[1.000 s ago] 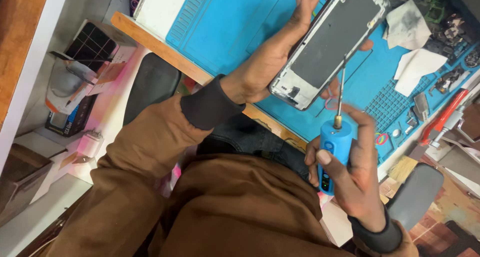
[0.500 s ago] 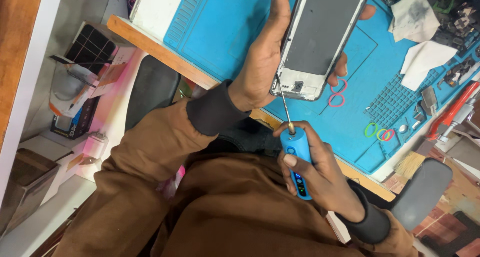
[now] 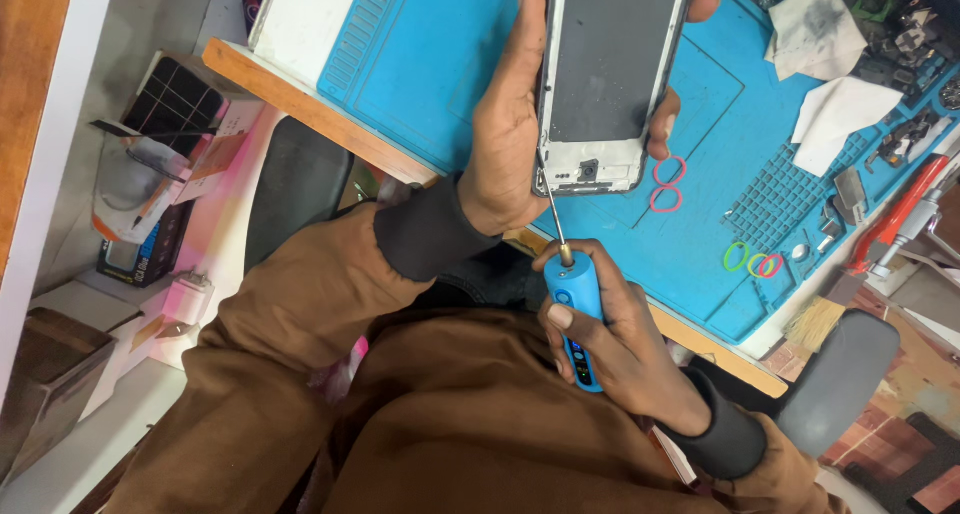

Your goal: The person uses a blue electric screwdriver to remove screws from the frame of a disassembled smartphone. They hold the phone in their left hand and operate the tool with their right hand, working on the edges of the device.

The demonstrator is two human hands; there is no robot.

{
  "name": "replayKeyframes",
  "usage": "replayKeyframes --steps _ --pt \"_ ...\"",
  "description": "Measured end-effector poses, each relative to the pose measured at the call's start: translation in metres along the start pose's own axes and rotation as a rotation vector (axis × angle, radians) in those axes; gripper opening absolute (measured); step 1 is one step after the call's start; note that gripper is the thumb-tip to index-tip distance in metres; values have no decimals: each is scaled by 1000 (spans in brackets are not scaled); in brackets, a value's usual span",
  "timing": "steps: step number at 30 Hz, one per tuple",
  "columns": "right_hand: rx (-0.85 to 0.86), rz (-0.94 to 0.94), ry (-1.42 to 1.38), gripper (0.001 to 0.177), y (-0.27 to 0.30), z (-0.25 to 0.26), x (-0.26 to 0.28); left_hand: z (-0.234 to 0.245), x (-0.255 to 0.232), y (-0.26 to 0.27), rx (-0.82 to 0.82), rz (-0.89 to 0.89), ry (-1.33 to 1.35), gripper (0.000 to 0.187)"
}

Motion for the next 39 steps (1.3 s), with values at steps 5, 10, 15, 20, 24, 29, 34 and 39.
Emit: replayKeyframes --steps 5,10,15,20,24,29,34,39 --pt "4 4 -42 35 -1 -1 0 -4 -3 1 -15 -25 -7 76" --pt "10 46 -12 36 -2 1 3 -10 1 0 -27 -27 58 77" --pt "-8 32 -92 37 -3 2 1 -15 7 4 -71 -2 120 77" --pt "-6 48 -89 38 -2 2 -1 -16 10 5 -73 6 139 80" --pt "-1 62 -129 38 -2 3 -1 -16 14 6 -63 14 129 79" --pt "-16 57 -160 38 -3 1 -4 -14 16 8 -40 12 119 78" --pt "-16 52 -207 37 -2 2 -4 -16 19 7 -18 8 123 78" --pt "-23 69 -174 32 -1 6 -3 -17 20 8 -1 21 79 76"
Point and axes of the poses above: each hand's wrist, its own y-axis away from the middle knuckle, its own z-axis out of the back of the hand, x = y × z, the point moved 5 cm from there along -y, towards the middle knuckle, and after that the axes turned 1 degree about -y, right-handed, at the moved point
